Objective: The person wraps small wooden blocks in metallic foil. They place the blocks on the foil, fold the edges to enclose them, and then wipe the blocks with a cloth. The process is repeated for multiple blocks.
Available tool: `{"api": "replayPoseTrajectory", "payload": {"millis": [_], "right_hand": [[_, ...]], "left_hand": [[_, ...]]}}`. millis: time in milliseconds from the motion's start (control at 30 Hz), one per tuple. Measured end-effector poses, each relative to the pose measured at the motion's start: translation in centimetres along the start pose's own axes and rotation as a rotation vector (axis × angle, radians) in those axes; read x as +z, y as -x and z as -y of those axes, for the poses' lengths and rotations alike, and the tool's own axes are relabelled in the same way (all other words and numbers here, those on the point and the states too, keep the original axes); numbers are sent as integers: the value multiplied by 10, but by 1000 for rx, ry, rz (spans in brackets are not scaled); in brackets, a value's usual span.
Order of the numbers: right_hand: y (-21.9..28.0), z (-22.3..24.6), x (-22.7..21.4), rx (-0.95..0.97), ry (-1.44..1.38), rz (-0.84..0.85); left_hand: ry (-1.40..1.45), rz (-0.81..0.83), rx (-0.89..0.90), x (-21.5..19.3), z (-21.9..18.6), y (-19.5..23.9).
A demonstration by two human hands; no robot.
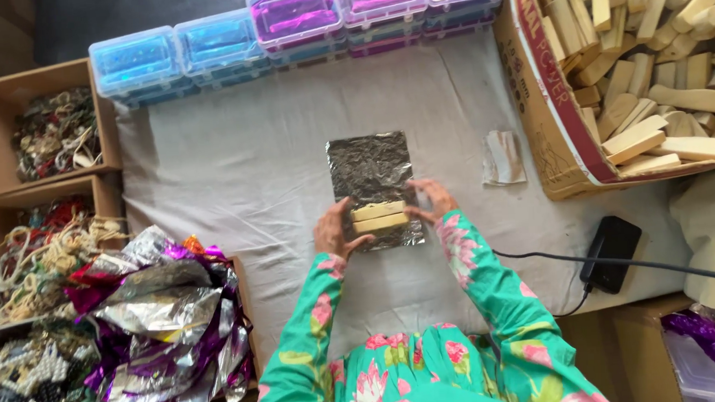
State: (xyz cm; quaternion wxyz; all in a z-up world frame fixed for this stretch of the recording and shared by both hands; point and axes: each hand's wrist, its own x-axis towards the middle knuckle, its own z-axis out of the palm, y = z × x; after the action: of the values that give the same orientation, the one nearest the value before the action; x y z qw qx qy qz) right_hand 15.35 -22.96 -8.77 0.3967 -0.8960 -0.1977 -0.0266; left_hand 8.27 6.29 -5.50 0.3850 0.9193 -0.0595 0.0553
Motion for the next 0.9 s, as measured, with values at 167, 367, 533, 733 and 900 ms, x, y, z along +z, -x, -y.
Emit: {"api": "replayPoseTrajectory", "payload": {"millis": [167,367,533,733,900], "right_hand": [[-31,-75,-39,129,201,-300],[-81,-127,-82,230,331,-398],[-108,-161,-87,276,374,-361],[-131,-169,-95,304,413,-296],[-140,-179,-94,227,500,-280]], "left_hand": [[-215,-289,62,5,25,31],[-218,-400,19,10,30,38],[-218,-421,-18,6,27,38],[-240,-390,-67,5,26,37],[-279,-389,-66,7,27,38]]}}
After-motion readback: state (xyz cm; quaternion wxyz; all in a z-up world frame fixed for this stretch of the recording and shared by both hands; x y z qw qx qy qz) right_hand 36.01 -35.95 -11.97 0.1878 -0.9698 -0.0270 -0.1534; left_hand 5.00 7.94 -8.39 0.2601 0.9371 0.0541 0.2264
